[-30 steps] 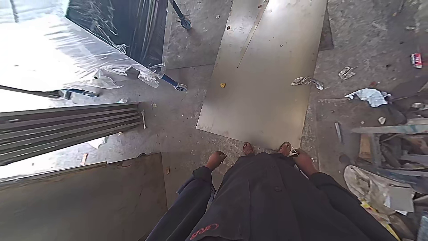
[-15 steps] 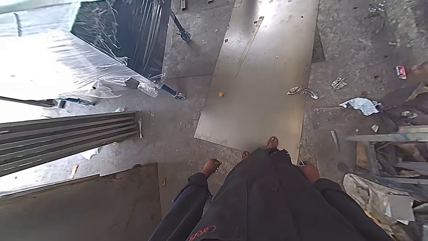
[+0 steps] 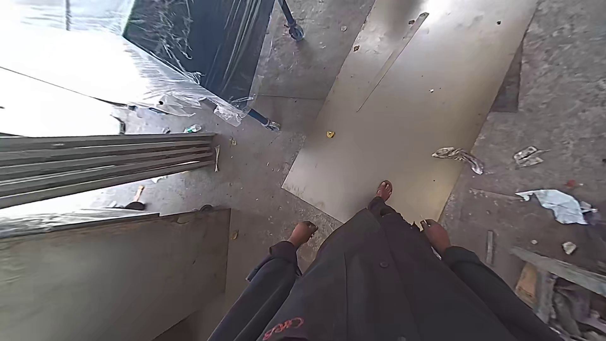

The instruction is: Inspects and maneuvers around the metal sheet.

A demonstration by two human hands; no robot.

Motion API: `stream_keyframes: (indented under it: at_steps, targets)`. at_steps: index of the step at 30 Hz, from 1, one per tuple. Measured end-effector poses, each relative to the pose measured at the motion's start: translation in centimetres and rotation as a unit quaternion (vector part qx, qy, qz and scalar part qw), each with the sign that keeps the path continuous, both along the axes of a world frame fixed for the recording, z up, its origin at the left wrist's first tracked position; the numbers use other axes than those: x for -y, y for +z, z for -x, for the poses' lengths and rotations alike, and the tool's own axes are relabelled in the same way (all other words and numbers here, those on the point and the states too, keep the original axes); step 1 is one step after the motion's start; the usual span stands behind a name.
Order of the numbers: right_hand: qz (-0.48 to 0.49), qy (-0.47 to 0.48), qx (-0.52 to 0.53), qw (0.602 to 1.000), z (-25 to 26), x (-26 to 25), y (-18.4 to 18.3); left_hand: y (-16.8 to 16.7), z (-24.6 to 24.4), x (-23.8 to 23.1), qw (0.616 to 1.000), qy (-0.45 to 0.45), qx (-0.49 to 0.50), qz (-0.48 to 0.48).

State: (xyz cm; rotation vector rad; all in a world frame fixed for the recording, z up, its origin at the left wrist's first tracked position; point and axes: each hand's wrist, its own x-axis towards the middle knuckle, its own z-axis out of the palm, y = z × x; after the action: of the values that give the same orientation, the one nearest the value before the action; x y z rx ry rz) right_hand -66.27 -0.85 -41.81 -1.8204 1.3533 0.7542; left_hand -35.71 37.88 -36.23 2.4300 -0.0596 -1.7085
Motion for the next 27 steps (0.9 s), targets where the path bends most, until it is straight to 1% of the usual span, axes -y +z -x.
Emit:
stream_keyframes:
  at_steps: [2, 4, 6, 8, 10, 13, 16, 18, 20, 22, 25, 27]
  targets:
    - [0.009, 0.018, 0.003, 1.000, -3.0, 3.6, 0.9, 0.8, -0.6, 2.4, 1.000, 0.030, 0.001, -0.003]
    - [0.016, 0.053, 0.007, 0.998, -6.2, 7.5, 1.9, 2.3, -1.0, 5.5, 0.997, 0.069, 0.015, 0.015]
    - [0.022, 0.100, 0.015, 0.995, -9.8, 11.3, 2.8, 3.7, -1.6, 8.6, 0.995, 0.083, 0.032, 0.040]
    - [0.017, 0.139, 0.017, 0.990, -12.4, 14.2, 3.3, 4.6, -1.3, 10.6, 0.994, 0.086, 0.036, 0.056]
    - [0.008, 0.135, 0.028, 0.990, -14.4, 16.9, 4.0, 5.0, -1.1, 12.2, 0.993, 0.091, 0.035, 0.060]
    - [0.025, 0.083, 0.077, 0.993, -16.1, 19.2, 4.8, 5.3, -1.1, 13.1, 0.990, 0.116, 0.044, 0.062]
    - [0.075, 0.108, 0.099, 0.986, -16.0, 19.9, 4.8, 5.5, -1.2, 12.7, 0.983, 0.166, 0.060, 0.053]
    - [0.092, 0.133, 0.087, 0.983, -15.1, 19.8, 4.2, 5.5, -1.4, 12.4, 0.979, 0.189, 0.067, 0.040]
    - [0.057, 0.151, 0.064, 0.985, -13.8, 19.5, 3.7, 5.4, -1.4, 12.2, 0.975, 0.210, 0.071, 0.028]
    - [0.019, 0.148, 0.056, 0.987, -12.1, 19.2, 2.8, 5.2, -1.2, 12.2, 0.971, 0.227, 0.067, 0.021]
    - [-0.002, 0.149, 0.051, 0.988, -9.9, 19.2, 1.4, 4.4, -0.9, 12.5, 0.971, 0.233, 0.053, 0.022]
    - [0.000, 0.137, 0.044, 0.990, -8.7, 19.3, 1.0, 3.9, -1.0, 13.0, 0.974, 0.220, 0.045, 0.022]
